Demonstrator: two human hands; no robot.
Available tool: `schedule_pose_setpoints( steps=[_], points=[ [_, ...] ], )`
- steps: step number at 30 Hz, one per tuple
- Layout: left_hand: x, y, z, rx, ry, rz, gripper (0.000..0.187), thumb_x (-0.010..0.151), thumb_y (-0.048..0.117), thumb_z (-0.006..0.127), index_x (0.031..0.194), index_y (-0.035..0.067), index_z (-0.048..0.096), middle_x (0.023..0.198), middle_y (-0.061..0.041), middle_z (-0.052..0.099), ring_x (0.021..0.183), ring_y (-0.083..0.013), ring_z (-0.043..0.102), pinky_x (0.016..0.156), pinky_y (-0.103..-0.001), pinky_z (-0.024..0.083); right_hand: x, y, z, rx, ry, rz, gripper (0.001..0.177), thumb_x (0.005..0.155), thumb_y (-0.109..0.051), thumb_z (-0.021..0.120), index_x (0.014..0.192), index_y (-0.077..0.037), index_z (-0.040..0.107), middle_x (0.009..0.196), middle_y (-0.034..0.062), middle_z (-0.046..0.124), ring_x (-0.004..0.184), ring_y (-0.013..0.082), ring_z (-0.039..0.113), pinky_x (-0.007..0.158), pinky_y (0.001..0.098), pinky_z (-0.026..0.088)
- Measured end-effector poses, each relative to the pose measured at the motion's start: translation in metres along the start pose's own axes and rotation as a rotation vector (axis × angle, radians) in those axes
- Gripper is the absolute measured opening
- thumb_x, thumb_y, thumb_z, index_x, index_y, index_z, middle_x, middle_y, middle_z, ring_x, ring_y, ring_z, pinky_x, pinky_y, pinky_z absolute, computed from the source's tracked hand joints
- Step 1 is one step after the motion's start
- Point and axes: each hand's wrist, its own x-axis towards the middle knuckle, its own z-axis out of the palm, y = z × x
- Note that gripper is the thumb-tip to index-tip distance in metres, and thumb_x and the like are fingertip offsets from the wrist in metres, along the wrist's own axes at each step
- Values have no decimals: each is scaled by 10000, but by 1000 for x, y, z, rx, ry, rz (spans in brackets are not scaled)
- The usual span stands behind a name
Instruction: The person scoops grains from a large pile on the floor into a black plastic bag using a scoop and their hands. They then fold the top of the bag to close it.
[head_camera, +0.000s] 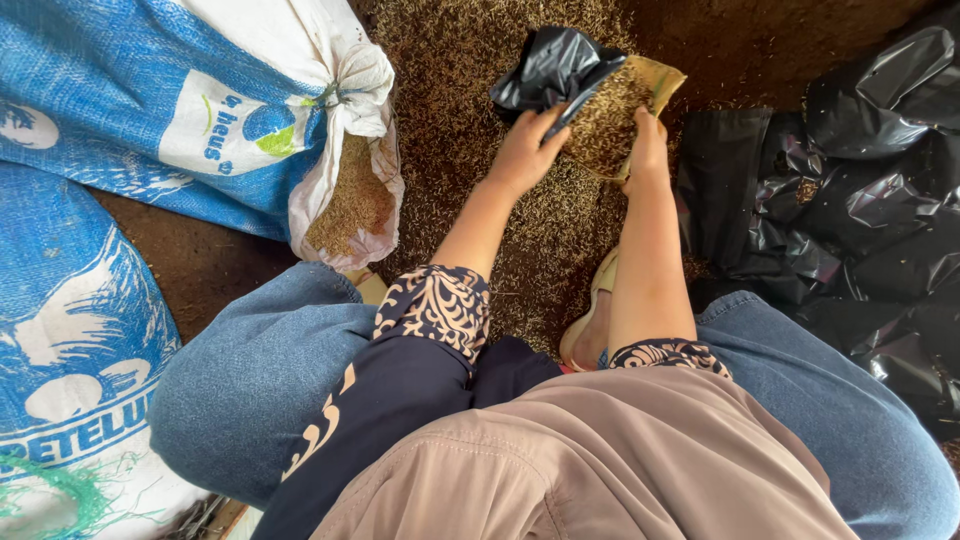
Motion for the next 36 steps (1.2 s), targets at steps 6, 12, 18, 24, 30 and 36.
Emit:
schedule_pose_setpoints(
  steps=[6, 12, 18, 24, 30, 36],
  points=[
    [-23, -4, 53, -208, 365, 87, 430, 1072, 369, 498, 1391, 104, 614, 1067, -115, 626, 934, -254, 632, 862, -389, 519, -65, -56, -6, -481, 226, -185, 972, 848, -680, 619, 1598, -204, 222, 1499, 185, 397, 1301, 351, 560, 958, 508, 554],
    [-45, -46, 54, -245, 702, -106, 446, 1107, 364, 439, 1395, 60, 593, 1168, -135, 620, 1043, -308, 623, 927, -428, 500, -130, -68, 70, -1008, 270, -482, 1128, 841, -739, 727, 1568, -102, 146, 1373, 283, 352, 1187, 417, 537, 843, 446, 580],
    [-71, -57, 16, -266, 679, -327, 465, 1078, 381, 426, 1440, 133, 581, 1203, -118, 543, 960, -290, 633, 906, -407, 519, -148, -52, 96, -1091, 250, -692, 1144, 787, -719, 807, 1558, -133, 197, 1351, 259, 375, 1215, 429, 508, 836, 451, 580],
    [-74, -33, -18, -207, 687, -345, 550, 937, 418, 637, 1388, 111, 568, 1293, -142, 486, 1149, -318, 586, 979, -438, 486, -147, -74, 69, -1006, 217, -746, 1139, 801, -691, 832, 1584, -158, 199, 1358, 239, 383, 1243, 410, 504, 890, 471, 566],
    [-58, -35, -49, -241, 593, -337, 645, 878, 488, 651, 1371, 83, 558, 1282, -141, 527, 1149, -307, 602, 982, -441, 504, -148, -69, 79, -965, 124, -623, 1133, 795, -611, 875, 1581, -172, 187, 1427, 273, 311, 1240, 434, 489, 946, 513, 519],
    [-14, -92, -55, -439, 638, -277, 731, 1020, 623, 400, 1360, 12, 614, 1350, -212, 613, 1257, -351, 591, 1106, -460, 427, -107, -91, 25, -523, 80, -495, 961, 885, -371, 796, 1635, -250, 208, 1527, 216, 334, 1184, 322, 628, 925, 404, 609]
  ],
)
